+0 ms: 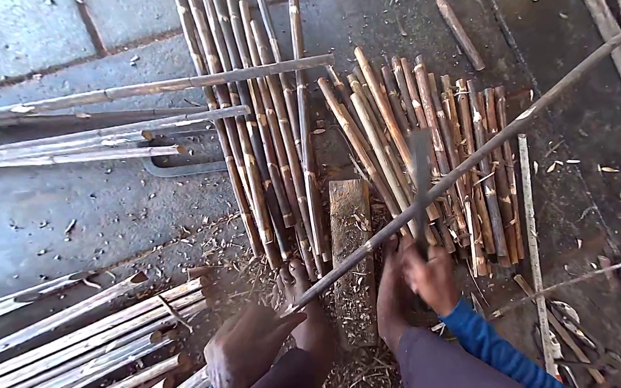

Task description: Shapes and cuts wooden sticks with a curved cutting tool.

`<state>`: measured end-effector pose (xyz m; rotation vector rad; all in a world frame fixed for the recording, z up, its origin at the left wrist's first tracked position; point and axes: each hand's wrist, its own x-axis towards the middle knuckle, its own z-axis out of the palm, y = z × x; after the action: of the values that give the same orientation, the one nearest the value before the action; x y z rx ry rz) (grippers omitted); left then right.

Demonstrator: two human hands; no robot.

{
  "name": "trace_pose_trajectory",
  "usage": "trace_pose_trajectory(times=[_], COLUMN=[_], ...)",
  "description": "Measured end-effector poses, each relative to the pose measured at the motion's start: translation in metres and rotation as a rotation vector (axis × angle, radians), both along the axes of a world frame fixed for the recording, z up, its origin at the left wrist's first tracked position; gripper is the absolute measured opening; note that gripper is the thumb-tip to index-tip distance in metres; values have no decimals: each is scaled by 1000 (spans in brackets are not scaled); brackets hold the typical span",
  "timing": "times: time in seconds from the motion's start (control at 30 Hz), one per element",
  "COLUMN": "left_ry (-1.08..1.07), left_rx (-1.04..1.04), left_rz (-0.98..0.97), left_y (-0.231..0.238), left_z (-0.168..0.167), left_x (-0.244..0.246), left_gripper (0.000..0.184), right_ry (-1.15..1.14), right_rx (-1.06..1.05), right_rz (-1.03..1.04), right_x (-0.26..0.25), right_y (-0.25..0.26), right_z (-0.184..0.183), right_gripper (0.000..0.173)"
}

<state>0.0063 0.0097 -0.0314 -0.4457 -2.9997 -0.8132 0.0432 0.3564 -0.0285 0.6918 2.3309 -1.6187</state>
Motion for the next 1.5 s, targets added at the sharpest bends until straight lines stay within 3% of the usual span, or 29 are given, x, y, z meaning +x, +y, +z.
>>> trace_pose_trajectory(times=[0.07, 0.1, 0.2, 0.23, 0.33, 0.47, 0.53, 0.57, 0.6, 0.63, 0.7, 0.77, 0.8, 0.87, 1.0, 1.07, 1.13, 1.17, 1.23, 1.27, 1.37, 1.4, 1.5], left_ry=[-7, -22, -31, -34, -61, -107, -138, -172, -220, -268, -338, -399, -413, -349, -111, -52, -44, -62, -102, -118, -115, -111, -119], left_rx=[3, 15, 51, 53, 53, 47, 51, 50, 47, 33, -45, -165, -189, -145, 46, 68, 50, 36, 29, 33, 9, -4, -11], left_rz=[-8, -43, -153, -169, -207, -213, -242, -272, -299, -315, -303, -267, -238, -165, -103, -95, -115, -129, -159, -167, -157, -153, -173], left_y=[1, 0, -4, -5, -6, -4, -8, -15, -27, -44, -88, -125, -130, -108, -22, -14, -22, -27, -31, -33, -39, -40, -39], left_z=[-1, -1, -1, 1, 2, 8, 10, 12, 14, 15, 7, -5, -8, -9, -12, -14, -10, -4, 6, 9, 15, 16, 11], left_x=[-2, -4, -9, -8, -15, -19, -23, -23, -21, -19, -5, 11, 16, 18, 14, 17, 17, 19, 11, 7, 5, 10, 10], left_gripper=[55, 56, 59, 59, 59, 60, 60, 60, 61, 60, 58, 59, 59, 51, 42, 41, 41, 42, 44, 44, 45, 45, 45], right_ry=[-8, -14, 20, 14, 14, 22, 43, 65, 89, 105, 83, 69, 79, 29, -101, 8, 66, 44, -11, 10, 73, 57, -34], right_rx=[146, 162, -23, -39, 145, -90, 18, 90, 99, 32, -236, -383, -372, -279, -72, 5, -62, -36, 79, 108, -30, -25, 108], right_rz=[328, 359, -67, -69, 337, -80, 204, 348, 373, 283, -102, -387, -421, -289, 252, 114, -154, -110, 219, 278, -70, -51, 325], right_x=[10, 11, 3, 4, 15, 2, 8, 15, 18, 14, 4, -3, -2, 11, 25, 13, -3, 0, 11, 16, 7, 7, 14], right_y=[-8, -7, 8, 6, -9, -3, -13, -21, -22, -16, 0, 15, 21, 19, 5, 21, 25, 18, -3, -11, -8, -9, -17], right_z=[0, 0, -1, -2, -6, -7, -14, -19, -20, -19, -13, -9, -12, -18, -17, -15, -15, -16, -17, -19, -24, -24, -15], right_gripper=[57, 59, 47, 46, 57, 45, 44, 54, 57, 51, 43, 48, 51, 59, 56, 42, 46, 48, 55, 60, 48, 50, 63])
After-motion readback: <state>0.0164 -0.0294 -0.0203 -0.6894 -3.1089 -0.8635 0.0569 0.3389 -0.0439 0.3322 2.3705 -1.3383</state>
